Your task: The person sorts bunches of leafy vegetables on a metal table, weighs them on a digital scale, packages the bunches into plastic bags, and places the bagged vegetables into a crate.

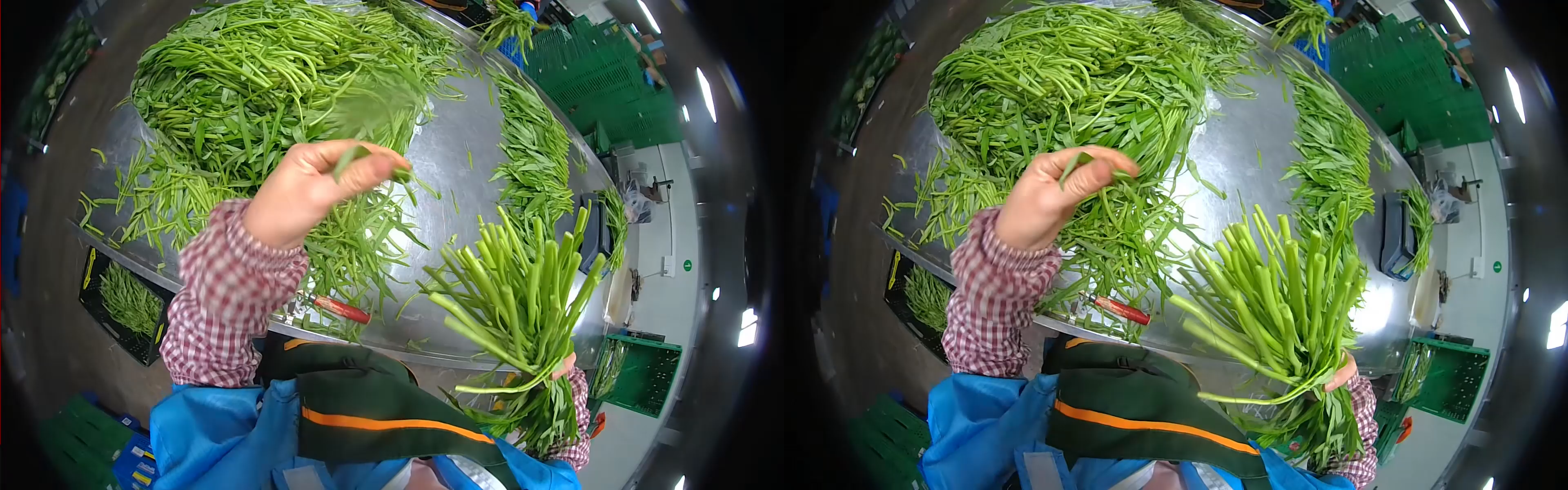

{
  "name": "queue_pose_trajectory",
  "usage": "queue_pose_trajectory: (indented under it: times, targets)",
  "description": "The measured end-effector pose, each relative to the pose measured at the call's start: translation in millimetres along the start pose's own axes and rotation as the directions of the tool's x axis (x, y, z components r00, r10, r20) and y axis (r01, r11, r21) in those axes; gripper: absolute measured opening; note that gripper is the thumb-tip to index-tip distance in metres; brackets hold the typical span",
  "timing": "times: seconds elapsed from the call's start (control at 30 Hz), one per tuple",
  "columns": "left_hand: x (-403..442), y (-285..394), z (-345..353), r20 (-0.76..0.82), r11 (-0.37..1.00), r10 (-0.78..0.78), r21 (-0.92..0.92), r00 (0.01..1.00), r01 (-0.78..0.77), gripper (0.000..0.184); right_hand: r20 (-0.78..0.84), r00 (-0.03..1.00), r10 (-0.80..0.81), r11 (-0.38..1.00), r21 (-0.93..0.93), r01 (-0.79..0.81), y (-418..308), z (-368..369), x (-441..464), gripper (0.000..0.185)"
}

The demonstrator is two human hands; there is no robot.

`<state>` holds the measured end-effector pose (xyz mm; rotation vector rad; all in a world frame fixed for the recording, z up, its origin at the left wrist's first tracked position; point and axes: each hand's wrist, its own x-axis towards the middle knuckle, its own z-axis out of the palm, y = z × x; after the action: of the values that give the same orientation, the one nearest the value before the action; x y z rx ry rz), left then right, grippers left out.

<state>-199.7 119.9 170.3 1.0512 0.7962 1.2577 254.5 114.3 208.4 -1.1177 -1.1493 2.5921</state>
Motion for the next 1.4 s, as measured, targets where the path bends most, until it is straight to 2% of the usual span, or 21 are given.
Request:
queue_pose_trajectory:
  times: [0.03, 0.1, 0.17, 0.2, 0.3, 0.33, 0.37, 0.4, 0.43, 0.5, 0.57, 0.6, 0.63, 0.67, 0.87, 1.0, 1.13, 1.23, 1.3, 1.37, 1.4]
  targets:
    - [0.7, 10.7, 7.2, 0.042, 0.965, 0.182, 0.186, 0.982, -0.186, 0.035, -0.01, 1.0, 0.005, 1.0, -0.017, -0.005, -0.7, -2.6, -0.3, 0.083]
    - [2.8, 20.4, 36.6, 0.205, 0.702, 0.476, 0.497, 0.855, -0.51, 0.04, -0.008, 1.0, 0.016, 1.0, -0.014, -0.017, -0.9, -1.9, 0.3, 0.084]
    - [3.1, 12.6, 61.8, 0.466, 0.532, 0.376, 0.599, 0.801, -0.598, 0.041, -0.011, 1.0, 0.025, 1.0, -0.019, -0.025, -0.5, -2.6, 0.3, 0.084]
    - [3.8, 8.4, 65.4, 0.507, 0.583, 0.35, 0.541, 0.788, -0.607, 0.033, -0.012, 0.999, 0.03, 0.999, -0.024, -0.03, -1.7, -2.3, -2.4, 0.085]
    - [10.0, 4.2, 59.8, 0.556, 0.795, 0.391, 0.198, 0.734, -0.573, 0.017, -0.024, 0.999, 0.022, 0.999, -0.031, -0.023, 0.0, -2.1, -7.8, 0.085]
    - [3.9, 8.2, 49.6, 0.433, 0.928, 0.313, 0.049, 0.845, -0.368, 0.01, -0.031, 0.999, 0.017, 0.999, -0.036, -0.018, 0.8, -2.1, -8.1, 0.086]
    - [-3.5, 21.7, 30.9, 0.305, 0.962, 0.185, 0.137, 0.934, -0.236, 0.013, -0.035, 0.999, 0.02, 0.999, -0.041, -0.021, -0.1, -2.4, -8.0, 0.086]
    - [-8.4, 18.7, 16.6, 0.104, 0.986, 0.067, -0.161, 0.992, -0.05, 0.017, -0.042, 0.999, 0.02, 0.999, -0.04, -0.022, 2.0, -2.7, -6.3, 0.086]
    - [-6.5, 8.6, -5.4, -0.021, 0.988, 0.118, -0.101, 0.993, -0.119, 0.024, -0.046, 0.999, 0.022, 0.999, -0.043, -0.024, 1.1, -2.9, -5.2, 0.086]
    - [-8.4, 15.8, -7.1, -0.207, 0.994, 0.076, 0.087, 0.975, -0.059, 0.036, -0.048, 0.998, 0.028, 0.998, -0.05, -0.031, -0.6, -4.8, -2.8, 0.087]
    - [-8.2, 1.0, 8.7, 0.037, 0.948, 0.192, 0.252, 0.981, -0.195, 0.051, -0.048, 0.998, 0.04, 0.997, -0.062, -0.043, -3.1, -6.1, -3.6, 0.087]
    - [-9.3, 8.3, 24.2, 0.184, 0.905, 0.049, 0.408, 0.982, -0.122, 0.069, -0.047, 0.998, 0.046, 0.997, -0.061, -0.049, -1.9, -5.5, -0.9, 0.088]
    - [-7.4, -9.9, 36.2, 0.305, 0.896, 0.088, 0.392, 0.948, -0.209, 0.074, -0.048, 0.997, 0.053, 0.996, -0.062, -0.056, -2.4, -6.0, 0.0, 0.088]
    - [-9.5, -20.5, 50.4, 0.318, 0.852, 0.098, 0.462, 0.943, -0.245, 0.066, -0.047, 0.997, 0.055, 0.996, -0.067, -0.058, -3.8, -6.1, 1.4, 0.088]
    - [-0.1, -36.7, 59.1, 0.457, 0.997, -0.028, 0.079, 0.889, -0.009, 0.029, -0.064, 0.996, 0.068, 0.995, -0.066, -0.072, -5.8, -5.8, 0.0, 0.09]
    - [-7.9, -38.8, 56.3, 0.311, 0.993, -0.06, 0.115, 0.948, 0.026, 0.018, -0.067, 0.996, 0.066, 0.997, -0.03, -0.068, 1.8, -5.9, -4.4, 0.091]
    - [-15.0, -32.7, 42.0, 0.193, 0.817, 0.068, 0.552, 0.979, -0.165, 0.014, -0.076, 0.995, 0.058, 0.998, -0.002, -0.059, 9.5, -6.2, -12.4, 0.092]
    - [-17.0, -13.3, 28.0, 0.035, 0.869, 0.112, 0.481, 0.993, -0.115, 0.013, -0.091, 0.995, 0.038, 0.999, -0.002, -0.038, 11.7, -6.3, -16.2, 0.092]
    - [-19.3, -0.6, 7.4, -0.186, 0.907, 0.024, 0.417, 0.982, 0.057, 0.013, -0.105, 0.994, -0.01, 0.997, -0.071, 0.002, 12.4, -7.7, -18.9, 0.093]
    - [-26.3, 4.7, -12.5, -0.175, 0.599, 0.292, 0.8, 0.94, -0.037, 0.019, 0.051, 0.993, -0.109, 0.989, -0.099, 0.114, 33.3, -40.2, -23.7, 0.094]
    - [-27.2, 9.8, -6.9, -0.086, 0.308, 0.492, 0.948, 0.866, -0.081, 0.028, 0.0, 0.995, -0.103, 0.99, -0.094, 0.102, 30.3, -35.8, -24.2, 0.094]
